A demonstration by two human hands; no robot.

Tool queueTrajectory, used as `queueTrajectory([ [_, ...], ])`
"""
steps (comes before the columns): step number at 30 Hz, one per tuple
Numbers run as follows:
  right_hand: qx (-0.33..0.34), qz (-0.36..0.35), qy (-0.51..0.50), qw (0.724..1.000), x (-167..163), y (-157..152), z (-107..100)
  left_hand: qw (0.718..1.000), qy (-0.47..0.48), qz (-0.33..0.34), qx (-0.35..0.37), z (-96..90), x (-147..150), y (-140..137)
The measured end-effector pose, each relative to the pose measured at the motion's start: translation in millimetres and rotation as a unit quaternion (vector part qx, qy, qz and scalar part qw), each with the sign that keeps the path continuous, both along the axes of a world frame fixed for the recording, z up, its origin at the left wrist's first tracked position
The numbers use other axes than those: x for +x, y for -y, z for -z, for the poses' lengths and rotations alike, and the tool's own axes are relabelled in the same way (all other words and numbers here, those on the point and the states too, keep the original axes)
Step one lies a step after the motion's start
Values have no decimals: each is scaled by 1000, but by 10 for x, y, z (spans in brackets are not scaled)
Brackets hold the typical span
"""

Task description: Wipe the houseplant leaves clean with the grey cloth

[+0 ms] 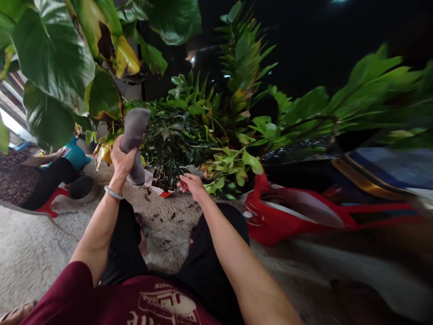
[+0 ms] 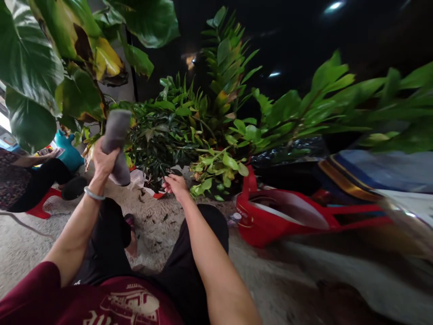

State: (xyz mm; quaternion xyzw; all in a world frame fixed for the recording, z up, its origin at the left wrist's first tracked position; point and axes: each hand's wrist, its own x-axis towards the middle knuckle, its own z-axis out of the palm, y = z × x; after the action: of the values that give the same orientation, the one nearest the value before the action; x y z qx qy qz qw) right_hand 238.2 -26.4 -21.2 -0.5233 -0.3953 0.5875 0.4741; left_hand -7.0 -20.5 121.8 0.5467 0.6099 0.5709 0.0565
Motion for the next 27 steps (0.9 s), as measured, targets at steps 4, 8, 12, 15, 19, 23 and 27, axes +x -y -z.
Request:
queueTrajectory([
  [4, -4, 7, 9, 1000, 43, 0, 22, 983, -26, 88, -156, 716, 15, 256],
  [8, -6, 10, 16, 1000, 83, -8, 34, 985, 22, 124, -119, 1080, 37, 745],
  [12, 0, -4, 11, 1000, 63, 9, 2, 997, 58, 46, -14, 463, 64, 627],
  [15, 4, -7, 11, 1000, 45, 25, -26, 997, 48, 3, 67, -48, 73, 243],
  [19, 5, 3, 12, 1000, 68, 25, -28, 998, 40, 53, -13, 108, 103, 41],
  [23, 2, 12, 13, 1000, 124, 21, 0, 972, 111, 105, -180, 865, 147, 474],
  [27, -3, 10, 17, 1000, 137, 28, 6, 966, 186, 94, -153, 939, 173, 761],
])
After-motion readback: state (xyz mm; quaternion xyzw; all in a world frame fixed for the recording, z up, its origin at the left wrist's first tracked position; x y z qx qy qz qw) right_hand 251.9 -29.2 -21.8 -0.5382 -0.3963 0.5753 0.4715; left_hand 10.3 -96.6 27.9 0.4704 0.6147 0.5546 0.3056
